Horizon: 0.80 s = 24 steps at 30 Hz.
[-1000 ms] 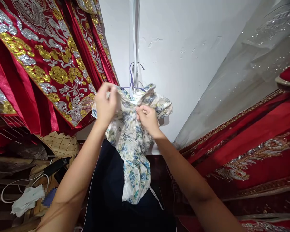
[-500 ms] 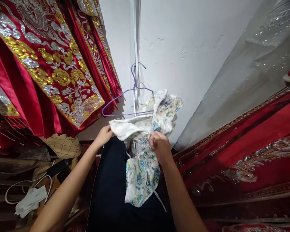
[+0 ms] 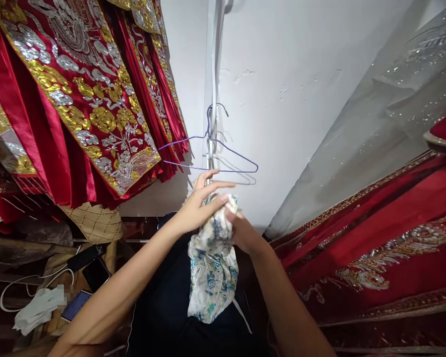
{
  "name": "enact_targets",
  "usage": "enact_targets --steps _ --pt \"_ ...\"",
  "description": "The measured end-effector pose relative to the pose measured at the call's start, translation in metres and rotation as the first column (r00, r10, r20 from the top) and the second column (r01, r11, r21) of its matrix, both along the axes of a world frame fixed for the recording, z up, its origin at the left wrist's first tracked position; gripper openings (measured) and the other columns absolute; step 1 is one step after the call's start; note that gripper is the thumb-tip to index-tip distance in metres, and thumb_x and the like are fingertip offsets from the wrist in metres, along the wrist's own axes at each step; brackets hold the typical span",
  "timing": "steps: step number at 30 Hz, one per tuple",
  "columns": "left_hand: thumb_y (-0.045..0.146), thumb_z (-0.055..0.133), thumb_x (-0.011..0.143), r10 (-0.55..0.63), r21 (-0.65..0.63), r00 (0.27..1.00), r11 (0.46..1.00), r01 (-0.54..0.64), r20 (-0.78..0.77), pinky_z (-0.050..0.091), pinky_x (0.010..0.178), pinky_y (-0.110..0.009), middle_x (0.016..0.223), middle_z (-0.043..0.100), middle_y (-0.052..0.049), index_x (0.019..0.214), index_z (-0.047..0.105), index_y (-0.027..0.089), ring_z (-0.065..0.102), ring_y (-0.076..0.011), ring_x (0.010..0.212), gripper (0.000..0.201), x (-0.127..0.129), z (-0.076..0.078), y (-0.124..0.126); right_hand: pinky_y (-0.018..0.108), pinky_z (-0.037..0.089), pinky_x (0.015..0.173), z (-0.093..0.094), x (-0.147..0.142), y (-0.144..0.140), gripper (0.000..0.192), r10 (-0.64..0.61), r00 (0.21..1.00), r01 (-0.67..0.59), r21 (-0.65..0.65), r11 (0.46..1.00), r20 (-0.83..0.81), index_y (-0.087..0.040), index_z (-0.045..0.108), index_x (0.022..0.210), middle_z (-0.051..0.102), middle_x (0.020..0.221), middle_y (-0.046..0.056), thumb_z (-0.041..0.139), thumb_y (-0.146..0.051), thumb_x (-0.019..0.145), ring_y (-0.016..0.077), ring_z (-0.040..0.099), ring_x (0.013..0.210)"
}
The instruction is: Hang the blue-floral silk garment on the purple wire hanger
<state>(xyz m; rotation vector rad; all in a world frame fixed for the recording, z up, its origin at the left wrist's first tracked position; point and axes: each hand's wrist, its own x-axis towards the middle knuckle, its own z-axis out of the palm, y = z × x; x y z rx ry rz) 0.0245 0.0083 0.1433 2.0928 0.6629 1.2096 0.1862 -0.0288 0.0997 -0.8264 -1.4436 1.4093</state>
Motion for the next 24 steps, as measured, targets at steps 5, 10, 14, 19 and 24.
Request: enact_targets --steps 5,10,14,19,24 --pt "0.062 0.031 0.101 -0.237 -0.323 0.928 0.936 0.138 -0.289 0.052 0.086 -0.035 0.107 0.071 -0.007 0.109 0.070 0.020 0.065 -0.0249 0.101 0.057 -0.029 -0.035 0.016 0.037 0.056 0.070 0.049 0.032 0.021 0.028 -0.057 0.956 0.020 0.130 0.991 0.287 -0.018 0.071 0.096 0.072 0.085 0.006 0.079 -0.029 0.072 0.0231 0.068 0.075" --pt "0.066 0.049 0.092 -0.026 -0.139 0.721 0.985 -0.098 -0.692 0.038 0.057 -0.028 0.070 0.062 -0.003 0.076 0.060 0.017 0.055 -0.0175 0.063 0.053 -0.060 -0.044 0.011 0.037 0.053 0.086 0.063 0.049 0.096 0.030 -0.551 0.826 0.397 0.573 0.717 0.117 -0.017 0.071 0.103 0.072 0.102 0.008 0.065 -0.030 0.076 0.0249 0.066 0.096" --pt "0.064 0.046 0.092 0.152 0.037 0.435 0.964 -0.263 -0.887 0.038 0.058 -0.031 0.075 0.068 -0.009 0.075 0.063 0.018 0.062 -0.0228 0.065 0.052 -0.079 -0.025 0.014 0.035 0.051 0.078 0.030 0.042 0.149 0.028 -0.451 0.798 0.286 0.407 0.867 0.399 -0.017 0.068 0.082 0.071 0.084 0.006 0.053 -0.041 0.083 0.0238 0.064 0.082" --pt "0.045 0.057 0.087 0.246 0.122 0.239 0.890 -0.439 -0.939 0.046 0.068 -0.032 0.084 0.072 -0.013 0.079 0.070 0.018 0.068 -0.0268 0.079 0.031 -0.118 -0.015 0.049 0.029 0.037 0.062 0.018 0.066 0.153 0.021 -0.535 0.718 0.338 0.449 0.827 0.446 -0.018 0.054 0.061 0.053 0.059 -0.002 0.061 -0.036 0.071 0.0164 0.049 0.062" --pt "0.036 0.057 0.085 0.444 0.316 0.600 0.896 -0.313 -0.665 0.050 0.086 -0.039 0.098 0.066 -0.013 0.074 0.062 0.019 0.065 -0.0289 0.091 0.022 -0.132 0.006 0.078 0.027 0.030 0.056 0.038 0.089 0.125 0.024 -0.577 0.655 0.375 0.453 0.809 0.488 -0.017 0.056 0.059 0.048 0.054 -0.003 0.066 -0.037 0.069 0.0133 0.043 0.057"
